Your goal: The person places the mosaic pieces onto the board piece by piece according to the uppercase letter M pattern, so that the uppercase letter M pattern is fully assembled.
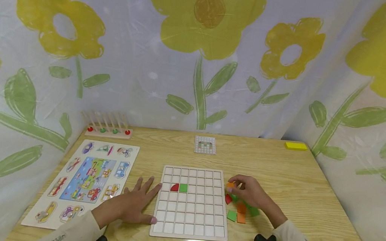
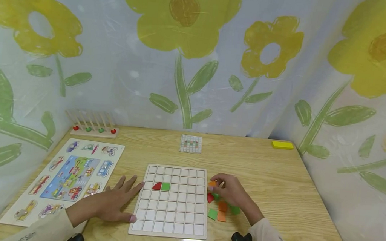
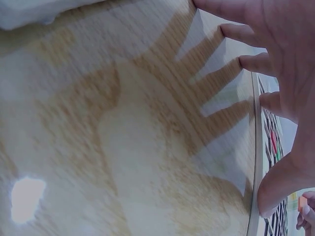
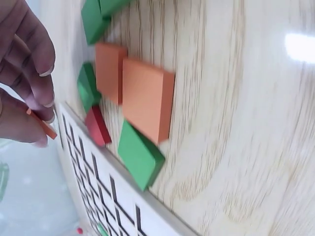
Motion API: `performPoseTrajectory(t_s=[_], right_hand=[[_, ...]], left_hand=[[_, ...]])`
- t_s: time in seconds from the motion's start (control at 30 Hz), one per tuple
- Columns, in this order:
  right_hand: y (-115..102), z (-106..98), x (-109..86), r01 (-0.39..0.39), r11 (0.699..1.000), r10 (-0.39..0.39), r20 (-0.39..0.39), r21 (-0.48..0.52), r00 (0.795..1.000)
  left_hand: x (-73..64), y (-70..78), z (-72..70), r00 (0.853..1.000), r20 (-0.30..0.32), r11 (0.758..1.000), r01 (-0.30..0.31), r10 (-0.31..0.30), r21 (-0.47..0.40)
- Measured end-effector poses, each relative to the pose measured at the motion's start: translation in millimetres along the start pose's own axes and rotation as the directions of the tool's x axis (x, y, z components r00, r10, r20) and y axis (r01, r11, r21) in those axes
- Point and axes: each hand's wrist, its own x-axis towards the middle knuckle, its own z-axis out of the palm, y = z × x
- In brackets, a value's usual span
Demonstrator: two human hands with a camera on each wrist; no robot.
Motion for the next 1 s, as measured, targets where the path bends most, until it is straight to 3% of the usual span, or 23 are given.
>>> performPoseTrajectory(t_s=[0.57,1.0], right_hand=[[-24,21,17.3,0.008,0.994,-0.015,0.064,0.109,0.998],[-33,34,27.1,0.008,0.995,-0.017,0.088,0.099,0.996]], left_hand=[[-0.1,-1.6,0.9,1.000,-0.003,1.000,-0.004,0.004,0.010],[-2.3,0.6,-1.4,1.000,-0.003,1.000,-0.003,0.003,0.001]])
